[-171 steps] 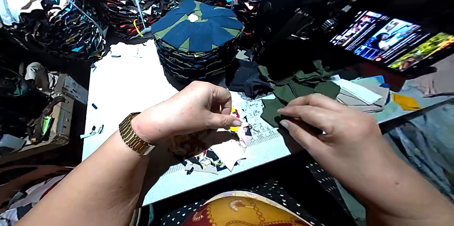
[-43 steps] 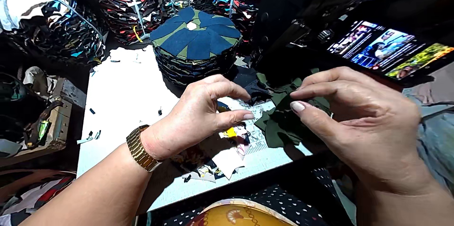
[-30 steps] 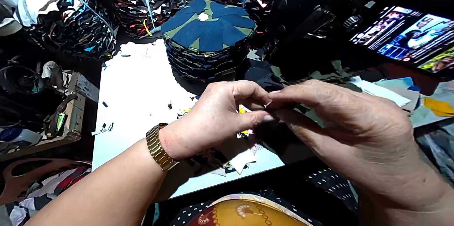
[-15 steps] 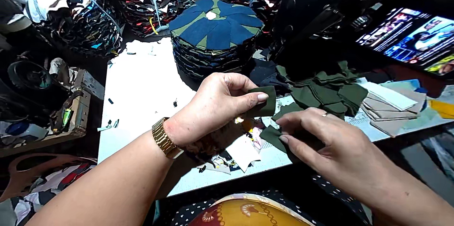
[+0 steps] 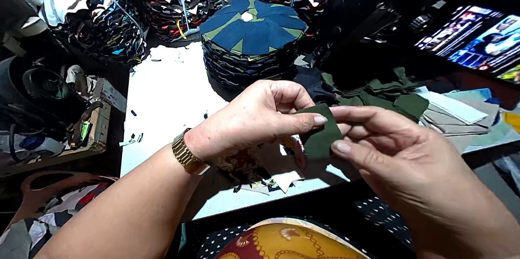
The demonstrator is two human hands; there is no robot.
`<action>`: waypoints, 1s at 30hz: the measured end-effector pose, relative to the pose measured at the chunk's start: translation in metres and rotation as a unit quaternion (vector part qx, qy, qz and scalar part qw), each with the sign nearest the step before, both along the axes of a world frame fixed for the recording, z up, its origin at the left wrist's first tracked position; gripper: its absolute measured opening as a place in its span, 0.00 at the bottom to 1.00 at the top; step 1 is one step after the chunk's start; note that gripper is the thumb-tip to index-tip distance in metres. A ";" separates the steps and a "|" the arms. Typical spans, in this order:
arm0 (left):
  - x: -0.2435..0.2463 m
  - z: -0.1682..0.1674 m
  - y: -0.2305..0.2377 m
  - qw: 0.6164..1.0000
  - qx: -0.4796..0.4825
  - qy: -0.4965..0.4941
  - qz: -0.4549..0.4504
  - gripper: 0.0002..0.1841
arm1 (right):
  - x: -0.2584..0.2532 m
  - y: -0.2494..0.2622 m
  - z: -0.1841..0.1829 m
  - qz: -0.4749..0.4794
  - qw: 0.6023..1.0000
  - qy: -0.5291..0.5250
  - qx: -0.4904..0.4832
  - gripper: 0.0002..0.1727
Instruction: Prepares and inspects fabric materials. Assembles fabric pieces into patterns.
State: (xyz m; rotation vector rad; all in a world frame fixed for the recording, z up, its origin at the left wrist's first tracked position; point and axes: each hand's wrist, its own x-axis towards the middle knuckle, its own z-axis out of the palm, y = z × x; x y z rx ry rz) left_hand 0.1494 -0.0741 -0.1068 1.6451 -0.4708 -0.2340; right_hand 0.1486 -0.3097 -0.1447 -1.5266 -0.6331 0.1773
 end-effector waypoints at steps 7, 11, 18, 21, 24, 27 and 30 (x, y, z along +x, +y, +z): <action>0.004 0.010 0.016 0.961 0.265 -0.029 -0.075 0.13 | -0.016 0.004 -0.008 -0.071 0.992 -0.036 -0.095 0.23; 0.005 0.003 0.017 0.929 0.350 -0.090 -0.073 0.14 | -0.017 0.010 -0.019 -0.097 0.974 -0.139 -0.152 0.24; 0.004 -0.004 0.013 0.894 0.426 -0.126 -0.060 0.14 | -0.013 0.012 -0.025 -0.106 0.930 -0.268 -0.229 0.20; 0.002 -0.003 0.008 0.873 0.469 -0.125 -0.045 0.12 | -0.011 0.012 -0.024 -0.114 0.917 -0.292 -0.248 0.21; 0.001 -0.002 0.009 0.871 0.470 -0.142 -0.016 0.12 | -0.007 0.005 -0.018 -0.125 0.901 -0.319 -0.266 0.19; 0.003 0.000 0.014 0.878 0.448 -0.165 0.005 0.11 | -0.004 -0.002 -0.011 -0.146 0.896 -0.335 -0.250 0.08; 0.003 -0.001 0.015 0.887 0.426 -0.175 -0.021 0.10 | -0.009 -0.001 -0.011 -0.100 0.910 -0.337 -0.220 0.08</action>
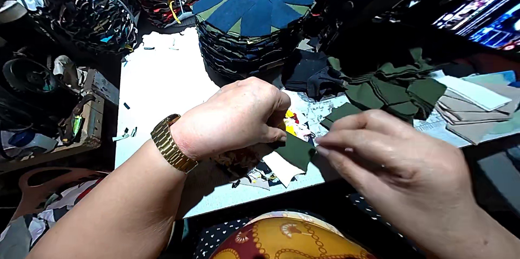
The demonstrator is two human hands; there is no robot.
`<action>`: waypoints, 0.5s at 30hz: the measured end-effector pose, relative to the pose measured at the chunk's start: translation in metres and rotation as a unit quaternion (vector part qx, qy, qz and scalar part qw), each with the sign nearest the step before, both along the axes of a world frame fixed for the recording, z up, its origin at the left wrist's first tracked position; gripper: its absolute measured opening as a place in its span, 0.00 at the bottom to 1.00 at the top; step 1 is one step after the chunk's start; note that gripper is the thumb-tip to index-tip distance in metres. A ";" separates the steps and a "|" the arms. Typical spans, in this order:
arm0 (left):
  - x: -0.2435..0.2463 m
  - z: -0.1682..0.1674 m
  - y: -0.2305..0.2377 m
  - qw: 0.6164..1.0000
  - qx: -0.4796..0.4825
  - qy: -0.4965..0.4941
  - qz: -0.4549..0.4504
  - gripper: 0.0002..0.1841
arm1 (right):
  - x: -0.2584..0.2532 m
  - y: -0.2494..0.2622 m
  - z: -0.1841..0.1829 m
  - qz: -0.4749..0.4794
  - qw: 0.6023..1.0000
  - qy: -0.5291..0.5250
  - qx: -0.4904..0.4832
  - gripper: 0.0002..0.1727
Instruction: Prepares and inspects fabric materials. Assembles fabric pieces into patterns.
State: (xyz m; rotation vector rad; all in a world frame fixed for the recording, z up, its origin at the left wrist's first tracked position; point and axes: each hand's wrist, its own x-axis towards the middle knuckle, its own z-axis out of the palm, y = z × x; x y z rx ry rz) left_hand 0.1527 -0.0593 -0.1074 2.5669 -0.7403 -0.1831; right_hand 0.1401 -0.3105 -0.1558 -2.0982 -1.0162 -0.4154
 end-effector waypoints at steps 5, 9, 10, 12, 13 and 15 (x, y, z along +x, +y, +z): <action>-0.003 0.000 -0.004 0.997 0.063 0.035 -0.030 0.08 | 0.002 0.009 -0.019 0.067 0.995 0.006 -0.073 0.15; -0.002 0.003 0.000 0.994 0.083 0.058 -0.028 0.08 | 0.004 0.008 -0.016 0.091 0.989 0.009 -0.117 0.15; -0.001 0.004 0.001 0.995 0.073 0.065 -0.032 0.07 | 0.005 0.007 -0.014 0.101 0.987 0.018 -0.122 0.16; 0.001 0.003 0.004 0.996 0.007 0.078 -0.046 0.08 | 0.010 0.005 -0.007 0.113 0.987 0.044 -0.105 0.15; 0.001 0.001 0.005 0.994 -0.053 0.084 -0.051 0.08 | 0.013 0.004 -0.002 0.110 0.989 0.056 -0.084 0.14; 0.003 0.000 0.002 0.972 -0.202 0.114 -0.046 0.06 | 0.017 0.003 0.008 0.084 0.994 0.055 -0.048 0.13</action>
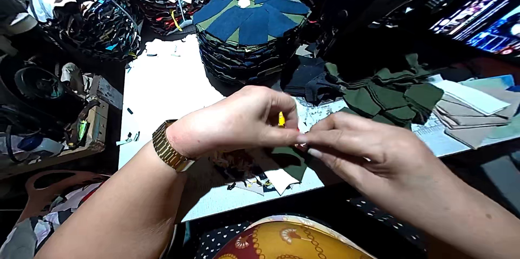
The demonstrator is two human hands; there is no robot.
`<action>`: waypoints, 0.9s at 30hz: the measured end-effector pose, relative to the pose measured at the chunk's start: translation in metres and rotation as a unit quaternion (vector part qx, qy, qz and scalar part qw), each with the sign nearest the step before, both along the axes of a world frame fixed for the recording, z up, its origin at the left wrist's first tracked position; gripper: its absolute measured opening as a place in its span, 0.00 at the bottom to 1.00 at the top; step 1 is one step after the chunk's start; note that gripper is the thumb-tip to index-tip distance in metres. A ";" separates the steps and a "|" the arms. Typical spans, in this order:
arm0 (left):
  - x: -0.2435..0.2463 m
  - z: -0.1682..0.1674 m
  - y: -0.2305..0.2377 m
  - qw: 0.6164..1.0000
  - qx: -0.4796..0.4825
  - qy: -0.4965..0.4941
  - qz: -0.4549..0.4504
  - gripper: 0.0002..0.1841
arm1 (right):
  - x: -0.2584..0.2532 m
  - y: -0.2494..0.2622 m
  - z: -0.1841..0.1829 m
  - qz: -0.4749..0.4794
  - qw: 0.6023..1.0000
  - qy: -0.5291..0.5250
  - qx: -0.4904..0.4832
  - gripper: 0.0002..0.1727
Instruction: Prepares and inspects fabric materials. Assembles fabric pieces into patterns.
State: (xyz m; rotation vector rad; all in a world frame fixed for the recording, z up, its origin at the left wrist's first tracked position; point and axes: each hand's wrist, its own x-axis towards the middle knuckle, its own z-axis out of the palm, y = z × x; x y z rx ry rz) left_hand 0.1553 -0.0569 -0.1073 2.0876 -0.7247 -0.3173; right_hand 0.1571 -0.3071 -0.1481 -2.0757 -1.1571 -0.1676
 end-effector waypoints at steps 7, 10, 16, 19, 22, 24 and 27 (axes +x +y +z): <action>-0.005 0.006 -0.026 0.761 -0.464 0.413 0.185 0.12 | -0.008 0.011 -0.026 0.006 0.998 -0.040 -0.044 0.12; -0.005 0.002 -0.028 0.676 -0.540 0.459 0.203 0.21 | -0.001 -0.001 -0.020 0.010 1.000 0.008 -0.008 0.14; -0.015 -0.012 -0.034 0.685 -0.550 0.467 0.101 0.28 | 0.008 -0.025 0.012 -0.130 0.983 -0.011 0.126 0.07; -0.016 -0.010 -0.038 0.686 -0.543 0.475 0.097 0.29 | 0.003 -0.016 0.016 -0.116 0.983 -0.066 0.127 0.09; -0.019 -0.008 -0.043 0.706 -0.505 0.479 0.130 0.27 | -0.002 -0.001 0.014 -0.074 0.987 -0.099 0.103 0.11; -0.020 -0.012 -0.044 0.709 -0.501 0.482 0.116 0.27 | -0.003 0.004 0.012 -0.077 0.988 -0.108 0.080 0.13; -0.019 -0.018 -0.044 0.699 -0.519 0.485 0.089 0.29 | -0.001 0.006 0.010 -0.091 0.990 -0.101 0.048 0.15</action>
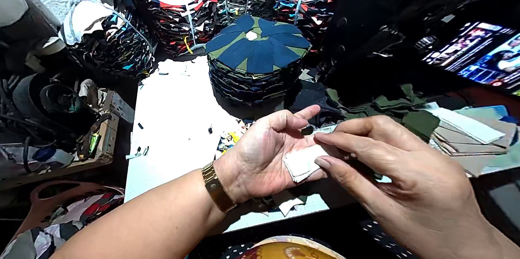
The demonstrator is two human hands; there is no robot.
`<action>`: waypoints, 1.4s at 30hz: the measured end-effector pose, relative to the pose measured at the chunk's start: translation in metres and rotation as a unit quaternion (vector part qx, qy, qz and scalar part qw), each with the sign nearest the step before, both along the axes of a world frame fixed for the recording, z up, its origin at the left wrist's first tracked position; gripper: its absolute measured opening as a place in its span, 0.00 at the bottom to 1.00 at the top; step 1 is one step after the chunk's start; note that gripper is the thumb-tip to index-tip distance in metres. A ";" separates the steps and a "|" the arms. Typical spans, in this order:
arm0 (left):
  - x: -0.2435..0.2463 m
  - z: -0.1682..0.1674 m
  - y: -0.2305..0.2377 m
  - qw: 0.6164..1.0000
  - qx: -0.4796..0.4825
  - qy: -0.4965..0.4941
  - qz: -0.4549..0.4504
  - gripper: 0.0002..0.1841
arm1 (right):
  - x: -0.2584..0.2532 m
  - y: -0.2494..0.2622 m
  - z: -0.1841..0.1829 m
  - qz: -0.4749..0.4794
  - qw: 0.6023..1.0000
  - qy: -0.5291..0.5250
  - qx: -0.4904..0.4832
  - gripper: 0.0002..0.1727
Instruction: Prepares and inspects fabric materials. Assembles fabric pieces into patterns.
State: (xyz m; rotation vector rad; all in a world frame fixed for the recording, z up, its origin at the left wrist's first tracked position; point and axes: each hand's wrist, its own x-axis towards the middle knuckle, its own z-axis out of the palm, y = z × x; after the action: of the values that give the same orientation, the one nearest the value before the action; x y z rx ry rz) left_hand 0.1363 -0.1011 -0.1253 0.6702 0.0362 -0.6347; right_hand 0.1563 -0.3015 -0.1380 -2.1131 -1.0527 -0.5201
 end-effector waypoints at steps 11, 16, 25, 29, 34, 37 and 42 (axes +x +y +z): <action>0.001 0.007 -0.002 0.999 0.028 0.036 0.013 0.27 | 0.005 -0.005 -0.012 0.054 0.996 -0.050 0.053 0.05; 0.000 0.008 -0.003 0.999 0.027 0.027 0.021 0.28 | 0.005 -0.005 -0.013 0.042 0.998 -0.027 0.049 0.09; 0.000 0.003 -0.002 1.000 0.003 -0.004 0.007 0.29 | 0.005 -0.002 -0.013 0.028 0.994 -0.097 -0.036 0.11; 0.000 0.002 -0.003 1.000 0.015 0.000 0.009 0.28 | 0.006 -0.001 -0.015 0.012 0.991 -0.116 -0.064 0.13; 0.000 0.005 -0.002 1.000 0.029 0.003 -0.010 0.30 | 0.007 -0.001 -0.012 -0.003 0.998 -0.052 -0.026 0.13; 0.001 0.005 -0.002 1.000 0.025 0.016 -0.004 0.29 | 0.007 -0.001 -0.010 -0.008 1.000 -0.028 -0.006 0.11; 0.003 0.009 0.000 0.998 0.059 0.006 0.017 0.24 | 0.006 -0.006 -0.005 -0.031 0.999 -0.004 0.018 0.10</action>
State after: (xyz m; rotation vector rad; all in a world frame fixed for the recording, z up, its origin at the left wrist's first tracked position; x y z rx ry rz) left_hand 0.1398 -0.1016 -0.1166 0.7775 0.0962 -0.6061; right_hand 0.1627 -0.3073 -0.1432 -2.1192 -0.9784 -0.5746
